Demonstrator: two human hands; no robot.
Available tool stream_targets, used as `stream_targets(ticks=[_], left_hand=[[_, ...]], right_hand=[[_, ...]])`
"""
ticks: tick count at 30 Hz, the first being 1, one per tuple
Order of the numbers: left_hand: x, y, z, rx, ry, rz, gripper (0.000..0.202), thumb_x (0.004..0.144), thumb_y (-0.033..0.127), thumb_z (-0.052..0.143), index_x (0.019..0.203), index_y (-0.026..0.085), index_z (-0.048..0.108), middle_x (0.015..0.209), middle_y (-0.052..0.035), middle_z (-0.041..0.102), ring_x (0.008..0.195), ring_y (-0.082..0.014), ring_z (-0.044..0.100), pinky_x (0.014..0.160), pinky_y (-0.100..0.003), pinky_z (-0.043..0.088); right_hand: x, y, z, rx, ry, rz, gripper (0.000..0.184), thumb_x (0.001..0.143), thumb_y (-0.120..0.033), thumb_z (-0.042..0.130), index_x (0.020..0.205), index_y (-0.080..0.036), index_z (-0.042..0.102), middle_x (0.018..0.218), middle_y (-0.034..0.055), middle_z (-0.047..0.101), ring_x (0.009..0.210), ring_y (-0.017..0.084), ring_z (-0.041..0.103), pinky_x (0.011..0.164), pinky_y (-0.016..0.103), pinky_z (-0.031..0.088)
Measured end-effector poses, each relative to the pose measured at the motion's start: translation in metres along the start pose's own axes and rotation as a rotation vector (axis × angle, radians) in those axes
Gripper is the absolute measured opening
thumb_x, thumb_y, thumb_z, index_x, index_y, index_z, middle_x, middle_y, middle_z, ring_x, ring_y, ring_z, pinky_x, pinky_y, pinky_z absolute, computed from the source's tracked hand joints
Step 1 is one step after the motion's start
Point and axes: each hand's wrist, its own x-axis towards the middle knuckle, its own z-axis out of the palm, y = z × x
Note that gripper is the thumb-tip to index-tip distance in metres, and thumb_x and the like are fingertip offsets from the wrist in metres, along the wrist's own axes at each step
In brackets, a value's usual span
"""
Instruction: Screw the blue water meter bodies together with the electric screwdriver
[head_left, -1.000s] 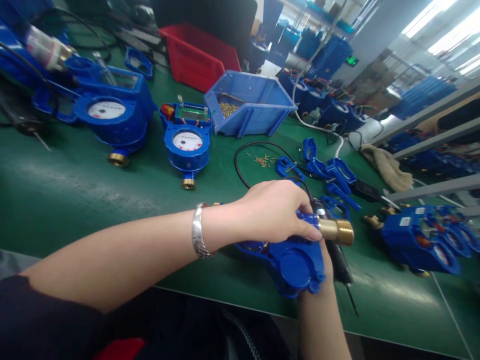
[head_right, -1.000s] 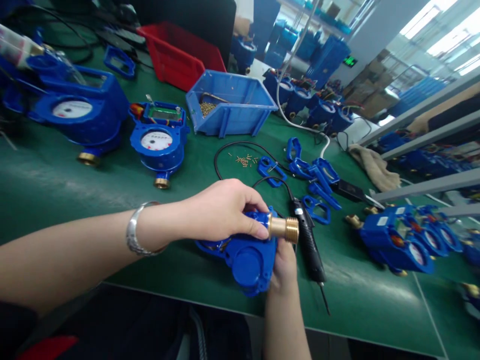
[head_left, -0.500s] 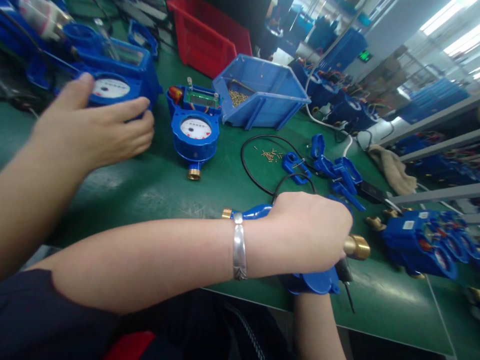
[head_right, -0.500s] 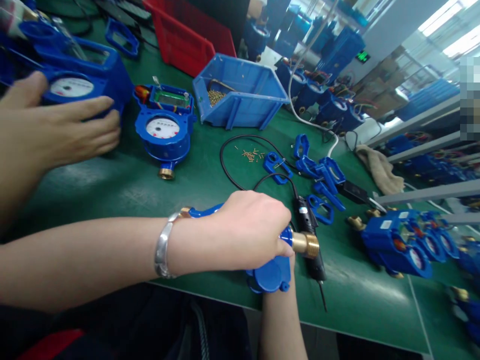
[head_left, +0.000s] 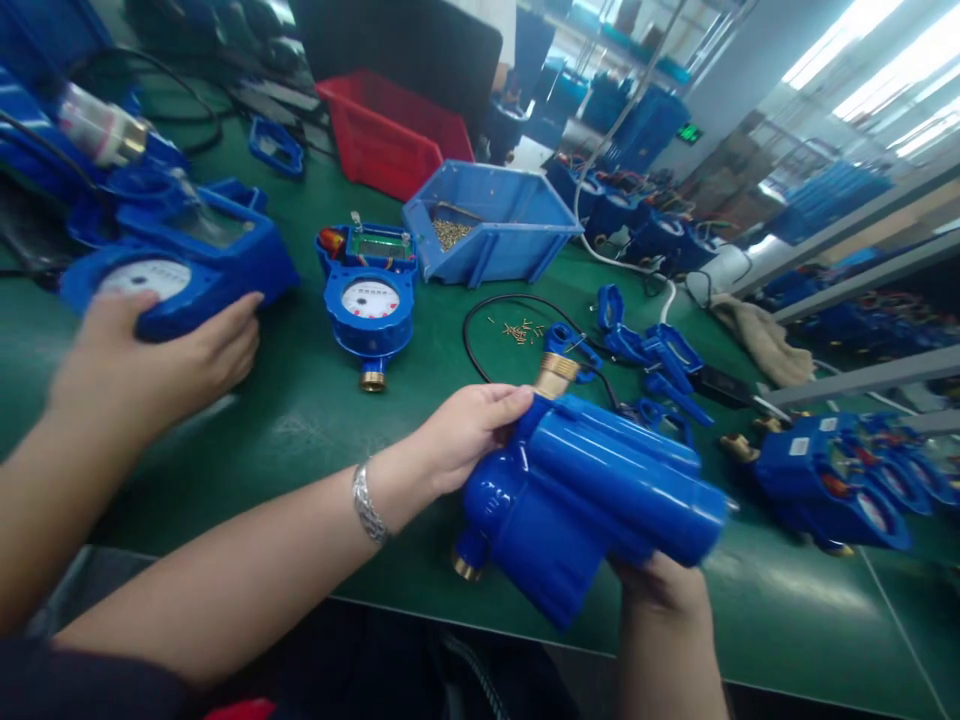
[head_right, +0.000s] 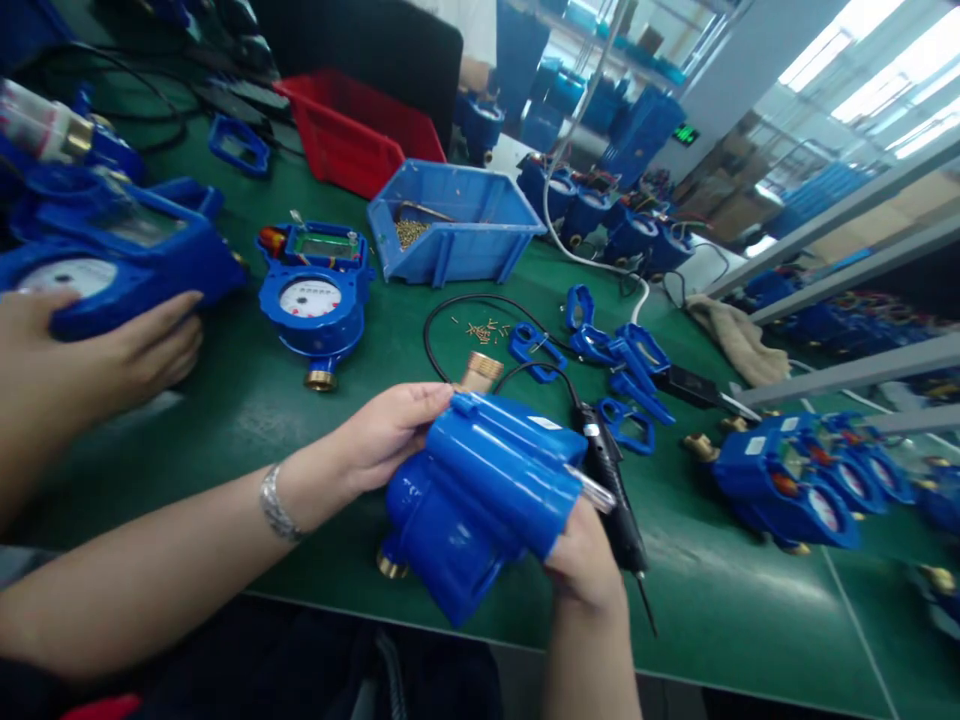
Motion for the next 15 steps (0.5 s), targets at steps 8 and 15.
stream_targets(ticks=[8,15], left_hand=[[0.003,-0.028,-0.038,0.207,0.232,-0.017,0.015,0.063,0.025,0.068,0.071,0.013,0.066,0.071,-0.0066,0.071,0.066,-0.0197,0.063,0.072,-0.037,0.051],[-0.015,-0.011,-0.058,0.647,0.407,0.089,0.009,0.060,0.014,0.062,0.067,0.014,0.068,0.075,-0.0048,0.073,0.084,-0.0269,0.063,0.085,-0.038,0.045]], right_hand=[[0.000,0.005,0.064,0.306,0.035,0.061,0.065,0.059,-0.031,0.082,0.116,-0.025,0.052,0.108,0.0066,0.067,0.102,0.028,0.062,0.094,0.044,0.046],[0.011,0.001,0.072,0.148,-0.020,0.113,0.081,0.061,-0.025,0.080,0.129,-0.022,0.038,0.123,0.0109,0.058,0.111,0.030,0.056,0.097,0.049,0.042]])
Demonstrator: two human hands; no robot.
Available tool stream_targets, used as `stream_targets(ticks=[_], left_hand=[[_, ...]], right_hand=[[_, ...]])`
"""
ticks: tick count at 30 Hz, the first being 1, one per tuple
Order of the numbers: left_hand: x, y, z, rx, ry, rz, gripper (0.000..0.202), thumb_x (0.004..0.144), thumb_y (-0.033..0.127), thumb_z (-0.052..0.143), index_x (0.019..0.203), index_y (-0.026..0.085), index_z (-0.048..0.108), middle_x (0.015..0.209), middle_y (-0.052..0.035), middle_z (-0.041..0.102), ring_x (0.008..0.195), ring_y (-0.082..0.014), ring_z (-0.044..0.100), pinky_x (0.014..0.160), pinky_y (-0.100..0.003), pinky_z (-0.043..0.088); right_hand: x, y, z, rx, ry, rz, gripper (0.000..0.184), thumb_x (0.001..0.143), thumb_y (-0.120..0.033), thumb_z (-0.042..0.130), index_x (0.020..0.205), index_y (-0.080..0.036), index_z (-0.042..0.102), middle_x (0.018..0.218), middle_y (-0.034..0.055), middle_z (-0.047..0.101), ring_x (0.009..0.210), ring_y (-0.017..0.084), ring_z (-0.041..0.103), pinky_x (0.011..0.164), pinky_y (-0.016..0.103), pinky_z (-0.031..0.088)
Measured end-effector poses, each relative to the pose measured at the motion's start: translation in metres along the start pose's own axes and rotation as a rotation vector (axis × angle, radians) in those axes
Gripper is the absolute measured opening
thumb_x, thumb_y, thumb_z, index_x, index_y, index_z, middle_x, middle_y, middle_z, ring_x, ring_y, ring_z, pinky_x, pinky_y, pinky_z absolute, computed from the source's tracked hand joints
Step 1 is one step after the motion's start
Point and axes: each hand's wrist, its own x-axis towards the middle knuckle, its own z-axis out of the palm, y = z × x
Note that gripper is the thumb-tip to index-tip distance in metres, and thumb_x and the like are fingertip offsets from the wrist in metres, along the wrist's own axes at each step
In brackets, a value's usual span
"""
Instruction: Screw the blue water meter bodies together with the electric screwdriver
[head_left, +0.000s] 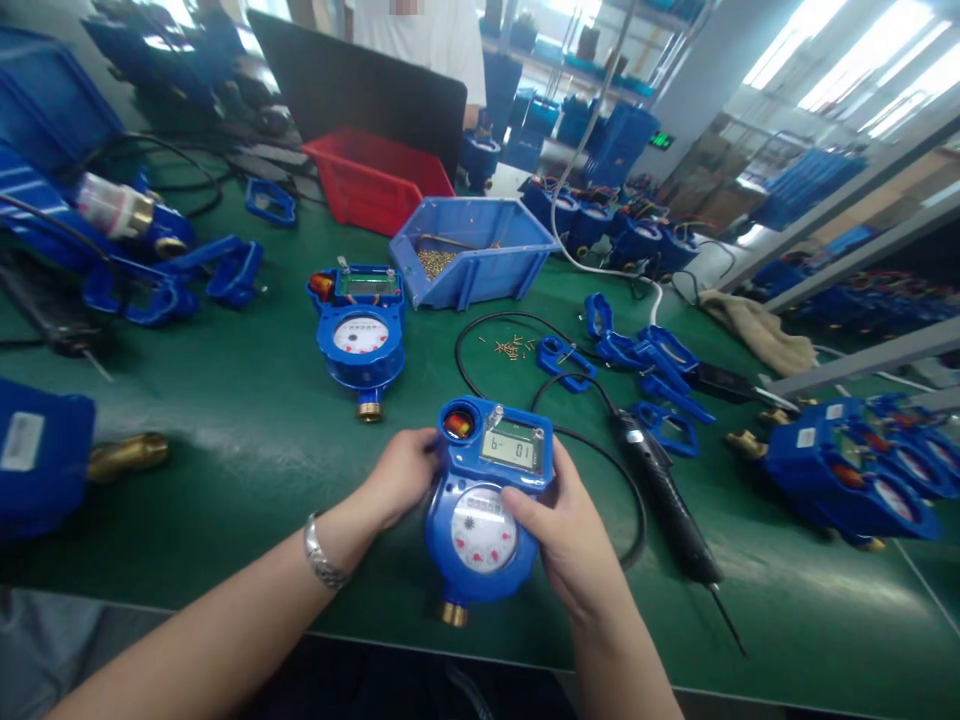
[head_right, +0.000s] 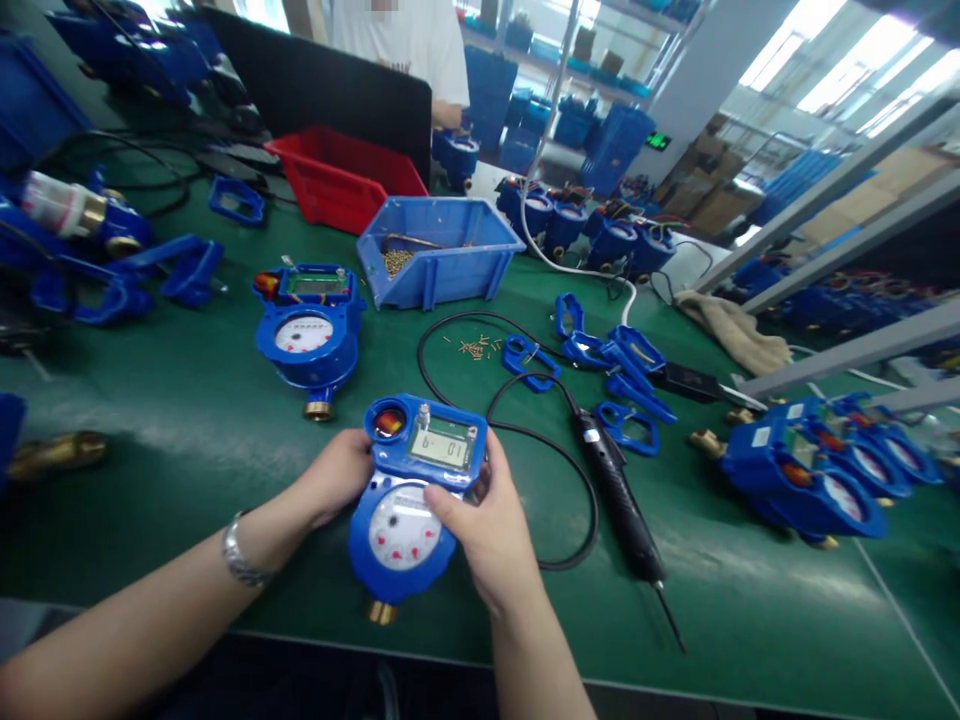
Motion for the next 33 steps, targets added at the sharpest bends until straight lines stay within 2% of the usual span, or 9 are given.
stream_targets(ticks=[5,9,14,17,20,23,27,30,33], left_hand=[[-0.002,-0.002,-0.003,0.122,0.008,0.047,0.009,0.062,0.017,0.060,0.067,0.015,0.066,0.070,-0.0048,0.070,0.077,-0.0260,0.063,0.082,-0.039,0.047],[-0.004,-0.005,-0.001,0.133,0.120,0.101,0.017,0.061,0.019,0.062,0.078,0.017,0.059,0.074,-0.0029,0.066,0.080,-0.0231,0.062,0.082,-0.036,0.047],[-0.027,-0.012,-0.008,0.069,0.131,0.094,0.019,0.065,0.026,0.059,0.080,0.019,0.049,0.067,0.0002,0.058,0.063,-0.0181,0.061,0.063,-0.032,0.051],[-0.044,-0.014,-0.015,0.015,-0.084,0.165,0.031,0.065,0.025,0.062,0.094,0.015,0.055,0.104,-0.0109,0.060,0.086,-0.0215,0.064,0.078,-0.035,0.052],[-0.046,-0.010,-0.020,0.148,-0.398,0.294,0.062,0.063,0.019,0.069,0.123,0.018,0.050,0.136,-0.0132,0.043,0.121,-0.0283,0.048,0.103,-0.041,0.038],[-0.032,-0.001,-0.021,0.403,-0.545,0.359,0.086,0.053,0.022,0.080,0.131,0.022,0.044,0.134,-0.0124,0.049,0.123,-0.0314,0.045,0.107,-0.048,0.032],[-0.014,0.008,-0.017,0.463,-0.698,0.363,0.089,0.048,0.029,0.085,0.128,0.022,0.048,0.129,-0.0113,0.055,0.115,-0.0302,0.053,0.105,-0.047,0.035],[-0.013,0.010,-0.017,0.422,-0.697,0.314,0.085,0.050,0.026,0.083,0.127,0.022,0.049,0.128,-0.0109,0.057,0.115,-0.0295,0.054,0.104,-0.047,0.035],[-0.017,0.011,-0.017,0.391,-0.692,0.259,0.077,0.052,0.024,0.081,0.124,0.020,0.052,0.124,-0.0114,0.060,0.115,-0.0300,0.053,0.104,-0.047,0.035]], right_hand=[[0.009,0.003,-0.007,-0.184,0.042,-0.065,0.085,0.055,-0.025,0.082,0.129,-0.025,0.039,0.124,0.0092,0.057,0.110,0.031,0.057,0.097,0.052,0.041],[0.013,0.004,-0.003,-0.185,0.108,-0.201,0.082,0.048,-0.023,0.086,0.120,-0.022,0.047,0.121,0.0083,0.057,0.112,0.031,0.054,0.101,0.049,0.039],[0.013,-0.006,0.003,-0.062,0.114,-0.261,0.081,0.046,-0.021,0.086,0.118,-0.022,0.048,0.117,0.0070,0.059,0.110,0.029,0.056,0.098,0.046,0.043],[0.014,-0.010,0.004,0.013,0.138,-0.235,0.083,0.047,-0.021,0.085,0.120,-0.022,0.046,0.119,0.0078,0.059,0.110,0.029,0.056,0.098,0.046,0.044],[0.016,-0.010,0.006,0.053,0.168,-0.209,0.084,0.047,-0.021,0.085,0.121,-0.021,0.045,0.121,0.0085,0.058,0.111,0.030,0.056,0.099,0.047,0.043],[0.016,-0.008,0.009,0.073,0.174,-0.175,0.084,0.046,-0.022,0.085,0.120,-0.022,0.045,0.123,0.0090,0.056,0.113,0.031,0.055,0.100,0.049,0.041],[0.016,-0.007,0.013,0.091,0.176,-0.142,0.085,0.048,-0.024,0.085,0.122,-0.022,0.043,0.125,0.0098,0.055,0.113,0.032,0.054,0.100,0.050,0.041],[0.015,-0.003,0.007,0.079,0.120,-0.129,0.079,0.060,-0.035,0.080,0.127,-0.022,0.041,0.133,0.0104,0.050,0.121,0.030,0.049,0.105,0.049,0.036],[0.009,0.006,-0.011,0.081,0.094,-0.139,0.068,0.074,-0.051,0.066,0.131,-0.023,0.041,0.141,0.0104,0.041,0.131,0.027,0.038,0.110,0.047,0.027]])
